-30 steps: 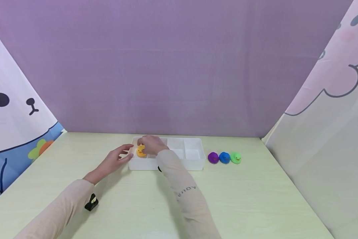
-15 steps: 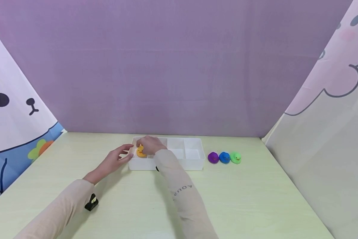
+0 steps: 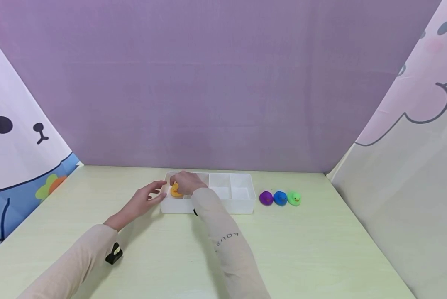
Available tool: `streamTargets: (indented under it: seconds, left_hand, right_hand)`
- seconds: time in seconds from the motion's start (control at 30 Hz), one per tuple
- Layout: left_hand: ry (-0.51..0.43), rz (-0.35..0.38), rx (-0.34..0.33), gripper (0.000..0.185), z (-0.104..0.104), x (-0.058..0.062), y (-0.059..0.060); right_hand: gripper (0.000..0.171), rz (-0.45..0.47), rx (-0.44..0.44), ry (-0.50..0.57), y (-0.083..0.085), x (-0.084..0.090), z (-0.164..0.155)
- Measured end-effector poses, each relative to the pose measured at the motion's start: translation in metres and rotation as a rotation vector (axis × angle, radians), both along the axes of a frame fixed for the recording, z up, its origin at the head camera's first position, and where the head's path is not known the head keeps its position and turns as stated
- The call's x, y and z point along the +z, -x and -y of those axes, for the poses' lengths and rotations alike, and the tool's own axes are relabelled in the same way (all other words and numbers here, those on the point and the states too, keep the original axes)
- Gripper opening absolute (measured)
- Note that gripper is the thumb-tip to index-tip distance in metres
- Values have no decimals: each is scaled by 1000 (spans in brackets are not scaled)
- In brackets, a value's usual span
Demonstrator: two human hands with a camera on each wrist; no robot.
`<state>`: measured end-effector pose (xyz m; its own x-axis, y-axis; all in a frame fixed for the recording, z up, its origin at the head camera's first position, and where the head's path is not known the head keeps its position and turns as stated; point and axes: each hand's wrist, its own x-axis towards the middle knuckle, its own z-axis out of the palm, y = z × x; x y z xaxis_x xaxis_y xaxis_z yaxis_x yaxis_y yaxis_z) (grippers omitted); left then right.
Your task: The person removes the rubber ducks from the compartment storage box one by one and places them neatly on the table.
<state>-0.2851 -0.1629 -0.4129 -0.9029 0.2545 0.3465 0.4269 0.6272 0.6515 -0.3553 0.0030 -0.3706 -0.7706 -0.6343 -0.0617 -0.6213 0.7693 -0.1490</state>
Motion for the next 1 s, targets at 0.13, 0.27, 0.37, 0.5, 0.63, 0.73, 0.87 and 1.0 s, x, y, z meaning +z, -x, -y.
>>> streamTargets:
  seconds: [0.13, 0.27, 0.37, 0.5, 0.63, 0.73, 0.87, 1.0]
  left_hand:
    - [7, 0, 0, 44, 0, -1, 0]
    - [7, 1, -1, 44, 0, -1, 0]
    - [9, 7, -1, 45, 0, 0, 0]
    - [9, 16, 4, 45, -1, 1, 0]
    - [12, 24, 7, 45, -1, 2, -2]
    - [17, 34, 6, 45, -1, 3, -2]
    - [14, 42, 6, 46, -1, 3, -2]
    - [6, 37, 0, 46, -1, 3, -2]
  right_hand:
    - [32, -30, 22, -18, -1, 1, -2]
    - [31, -46, 44, -25, -1, 2, -3]
    - [31, -45, 54, -23, -2, 4, -4]
    - [30, -55, 66, -20, -2, 8, -6]
    - [30, -60, 73, -13, -5, 14, -8]
    - [31, -55, 78, 2, -6, 18, -10]
    - [32, -72, 91, 16, -6, 24, -13]
    - [31, -101, 108, 21, -6, 31, -16]
